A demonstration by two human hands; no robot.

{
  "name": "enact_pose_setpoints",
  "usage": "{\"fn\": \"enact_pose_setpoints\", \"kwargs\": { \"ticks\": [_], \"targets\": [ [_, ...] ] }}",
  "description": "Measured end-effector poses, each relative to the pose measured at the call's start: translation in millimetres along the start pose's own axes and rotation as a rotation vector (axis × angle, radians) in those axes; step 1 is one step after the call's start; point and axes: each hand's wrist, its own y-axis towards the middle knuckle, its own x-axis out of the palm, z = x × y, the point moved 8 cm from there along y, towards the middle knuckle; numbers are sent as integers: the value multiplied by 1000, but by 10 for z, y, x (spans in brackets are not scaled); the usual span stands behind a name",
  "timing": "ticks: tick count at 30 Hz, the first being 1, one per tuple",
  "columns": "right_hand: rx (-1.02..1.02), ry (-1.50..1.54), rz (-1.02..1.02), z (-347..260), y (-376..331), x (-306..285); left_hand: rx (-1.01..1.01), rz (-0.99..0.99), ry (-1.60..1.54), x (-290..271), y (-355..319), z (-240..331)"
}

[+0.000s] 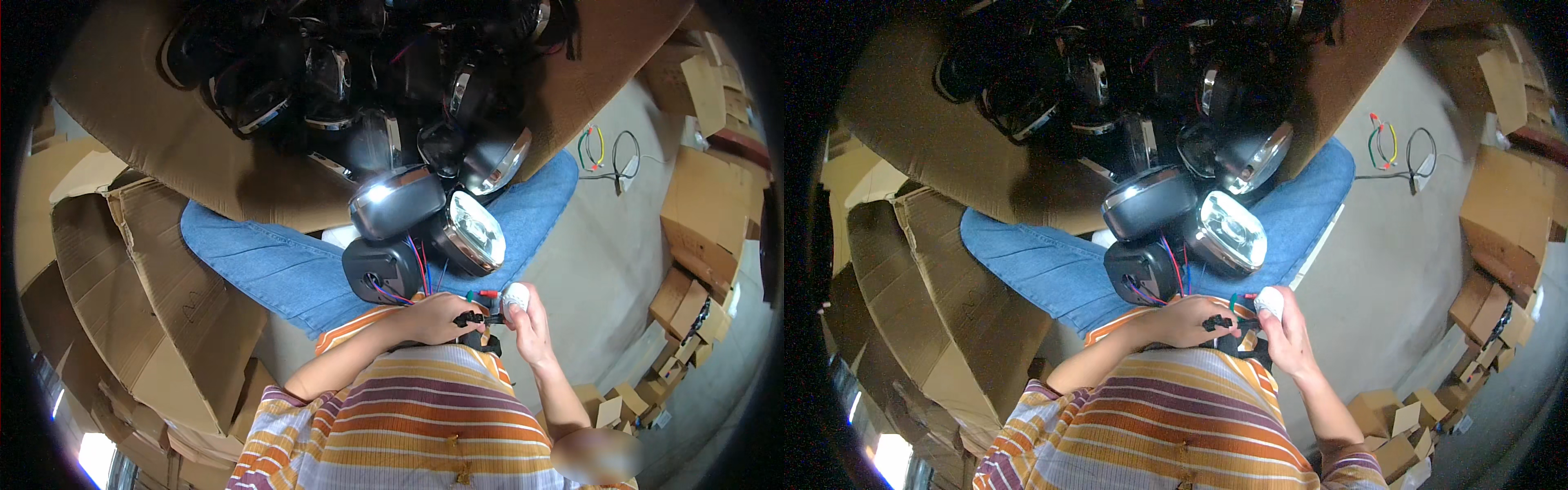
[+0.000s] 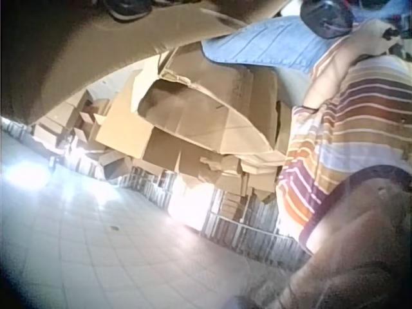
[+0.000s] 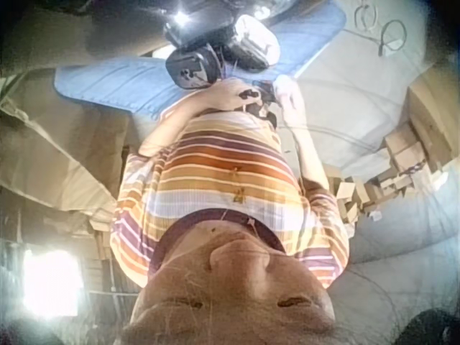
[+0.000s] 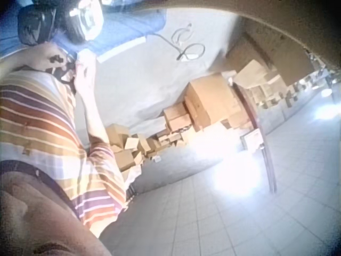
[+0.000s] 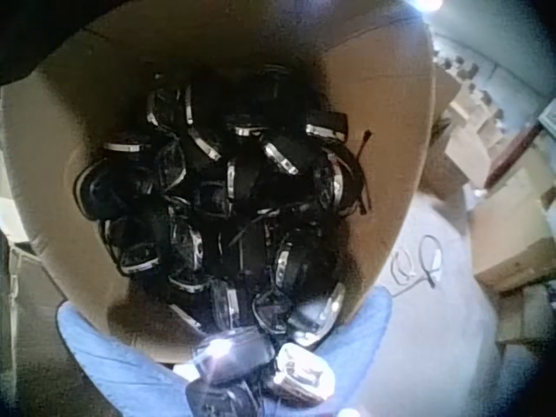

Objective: The person sorts various lighting fixtures and wiring harnesses from a large cardboard box by hand, then tests them using a power strip.

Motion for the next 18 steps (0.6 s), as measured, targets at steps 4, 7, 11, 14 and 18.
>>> {"fn": "enact_pose_setpoints", "kwargs": {
  "ticks": [4,7,11,14,18],
  "targets": [
    [-44,-13,-14,-15,4,34,-32,9,-5,-19,-44,16],
    [-108,23,2,-143,1,14,13,36,89,-118,-119,192],
    [-144,51,38,-172,39,-160,64,385,71,-654,-462,408],
    [-169,-16,18,-136,11,-100,131,616,8,-1162,-798,689],
    [-154,-184,22,-246,21,52,431,931,164,-1603,-1075,795]
  ]
}}
